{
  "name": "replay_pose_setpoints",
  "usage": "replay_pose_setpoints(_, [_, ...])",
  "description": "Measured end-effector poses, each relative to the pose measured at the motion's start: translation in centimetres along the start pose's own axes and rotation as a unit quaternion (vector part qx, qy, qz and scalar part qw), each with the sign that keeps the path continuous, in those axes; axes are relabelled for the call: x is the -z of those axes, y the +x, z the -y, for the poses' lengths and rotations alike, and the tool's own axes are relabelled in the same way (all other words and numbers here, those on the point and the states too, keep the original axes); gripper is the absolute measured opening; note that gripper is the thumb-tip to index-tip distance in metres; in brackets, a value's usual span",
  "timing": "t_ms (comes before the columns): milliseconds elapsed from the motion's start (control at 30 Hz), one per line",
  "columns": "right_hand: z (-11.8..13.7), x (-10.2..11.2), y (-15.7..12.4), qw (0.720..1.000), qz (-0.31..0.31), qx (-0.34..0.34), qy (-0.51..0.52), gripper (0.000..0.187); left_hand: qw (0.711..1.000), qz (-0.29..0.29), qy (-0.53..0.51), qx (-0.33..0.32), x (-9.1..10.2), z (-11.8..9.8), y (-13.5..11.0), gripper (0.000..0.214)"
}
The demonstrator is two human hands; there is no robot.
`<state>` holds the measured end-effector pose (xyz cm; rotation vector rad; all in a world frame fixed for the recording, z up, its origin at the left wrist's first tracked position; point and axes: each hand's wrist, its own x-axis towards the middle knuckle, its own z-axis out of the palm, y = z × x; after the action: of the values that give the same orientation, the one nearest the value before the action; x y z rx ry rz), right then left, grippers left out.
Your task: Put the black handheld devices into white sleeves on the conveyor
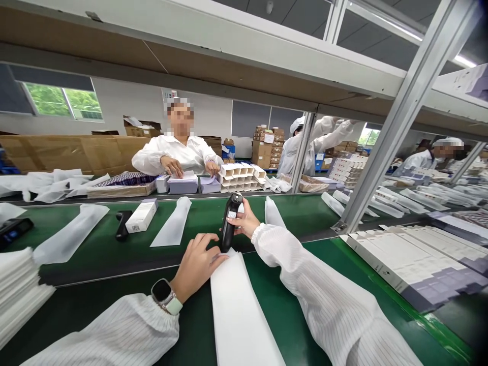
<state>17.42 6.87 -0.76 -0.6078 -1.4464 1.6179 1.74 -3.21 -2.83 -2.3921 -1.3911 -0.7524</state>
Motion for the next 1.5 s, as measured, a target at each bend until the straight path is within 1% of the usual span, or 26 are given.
replay_pose_setpoints(67, [0.2, -0.2, 0.2, 0.999, -0.028, 0.018, 0.009, 0.08, 1.0, -0.004, -0.005, 0.002, 0.1, 0.0, 0.1, 0.021])
replay_pose_setpoints(133, [0.6, -0.3, 0.2, 0.999, -0.04, 0.029, 0.022, 0.081, 1.0, -0.008, -0.015, 0.007, 0.2, -0.1, 0.2, 0.018])
replay_pose_setpoints(233, [1.0, -0.5, 0.0, 0.999, -0.018, 0.027, 0.022, 0.08, 0.999, -0.015, -0.041, 0.018, 0.2, -0.1, 0.2, 0.017])
replay_pose_setpoints(300, [1.1, -0.8, -0.2, 1.0, -0.007, 0.015, -0.001, 0.076, 0.997, -0.028, -0.065, 0.039, 0.2, -0.1, 0.3, 0.02])
replay_pose_setpoints(433, [0.9, -1.5, -0.3, 0.998, 0.007, -0.006, -0.063, 0.056, 0.983, -0.043, -0.128, 0.126, 0.9, -0.2, 1.2, 0.029])
replay_pose_setpoints(533, [0.6, -1.8, -0.3, 0.994, 0.045, -0.024, -0.094, 0.041, 0.961, -0.046, -0.181, 0.203, 1.9, -0.4, 2.4, 0.03])
replay_pose_setpoints(600, [0.5, -1.8, -0.3, 0.989, 0.075, -0.066, -0.107, 0.046, 0.947, -0.046, -0.212, 0.237, 2.7, -0.6, 3.2, 0.032])
replay_pose_setpoints(700, [0.6, -1.6, -0.4, 0.976, 0.136, -0.133, -0.108, 0.067, 0.933, -0.03, -0.257, 0.251, 3.7, -1.1, 3.9, 0.035])
replay_pose_setpoints(800, [1.3, -1.2, -0.6, 0.966, 0.179, -0.169, -0.076, 0.072, 0.919, -0.034, -0.298, 0.257, 4.6, -1.6, 4.3, 0.035])
replay_pose_setpoints(867, [1.9, -1.1, -0.8, 0.964, 0.197, -0.174, -0.036, 0.072, 0.91, -0.052, -0.318, 0.261, 5.3, -1.8, 4.4, 0.035])
replay_pose_setpoints(967, [2.1, -1.6, -1.5, 0.968, 0.211, -0.127, 0.046, 0.066, 0.902, -0.094, -0.327, 0.265, 6.3, -1.8, 4.9, 0.033])
replay_pose_setpoints(1000, [1.9, -2.0, -1.9, 0.965, 0.227, -0.117, 0.066, 0.066, 0.902, -0.114, -0.323, 0.265, 6.6, -1.8, 5.1, 0.033])
replay_pose_setpoints(1067, [1.3, -3.1, -2.7, 0.944, 0.291, -0.135, 0.073, 0.079, 0.903, -0.148, -0.31, 0.258, 6.9, -1.6, 5.5, 0.032])
replay_pose_setpoints(1100, [1.0, -3.7, -3.0, 0.933, 0.32, -0.151, 0.064, 0.081, 0.903, -0.163, -0.305, 0.254, 6.8, -1.4, 5.6, 0.031])
replay_pose_setpoints(1133, [0.7, -4.2, -3.2, 0.93, 0.328, -0.157, 0.056, 0.077, 0.902, -0.182, -0.3, 0.254, 6.6, -1.3, 5.6, 0.028])
replay_pose_setpoints(1167, [0.6, -4.4, -3.2, 0.938, 0.31, -0.148, 0.054, 0.07, 0.896, -0.208, -0.294, 0.26, 6.3, -1.1, 5.5, 0.025])
replay_pose_setpoints(1200, [0.6, -4.4, -2.9, 0.954, 0.266, -0.122, 0.06, 0.063, 0.887, -0.24, -0.287, 0.27, 5.8, -1.0, 5.3, 0.025])
replay_pose_setpoints(1233, [0.7, -4.1, -2.3, 0.974, 0.2, -0.081, 0.07, 0.059, 0.877, -0.27, -0.278, 0.283, 5.2, -0.9, 4.8, 0.029])
replay_pose_setpoints(1267, [1.0, -3.4, -1.5, 0.989, 0.118, -0.03, 0.083, 0.057, 0.871, -0.292, -0.266, 0.293, 4.5, -0.8, 4.3, 0.033])
replay_pose_setpoints(1300, [1.3, -2.5, -0.5, 0.995, 0.028, 0.02, 0.089, 0.056, 0.872, -0.293, -0.255, 0.297, 3.8, -0.8, 3.6, 0.034])
replay_pose_setpoints(1333, [1.7, -1.3, 0.6, 0.993, -0.064, 0.064, 0.078, 0.054, 0.885, -0.267, -0.247, 0.292, 3.0, -0.8, 2.9, 0.033])
replay_pose_setpoints(1367, [1.9, 0.0, 1.8, 0.981, -0.16, 0.094, 0.048, 0.05, 0.906, -0.21, -0.239, 0.279, 2.3, -0.9, 2.2, 0.028])
replay_pose_setpoints(1400, [2.0, 1.3, 2.9, 0.965, -0.238, 0.106, -0.002, 0.047, 0.927, -0.129, -0.237, 0.26, 1.7, -0.9, 1.5, 0.025])
replay_pose_setpoints(1433, [1.9, 2.6, 3.8, 0.951, -0.286, 0.105, -0.051, 0.044, 0.939, -0.044, -0.243, 0.239, 1.2, -1.0, 1.0, 0.024])
replay_pose_setpoints(1467, [1.7, 3.6, 4.6, 0.94, -0.312, 0.097, -0.094, 0.041, 0.942, 0.041, -0.251, 0.218, 0.7, -1.0, 0.6, 0.024])
replay_pose_setpoints(1500, [1.4, 4.5, 5.1, 0.935, -0.318, 0.084, -0.13, 0.04, 0.938, 0.114, -0.26, 0.201, 0.4, -0.9, 0.3, 0.025])
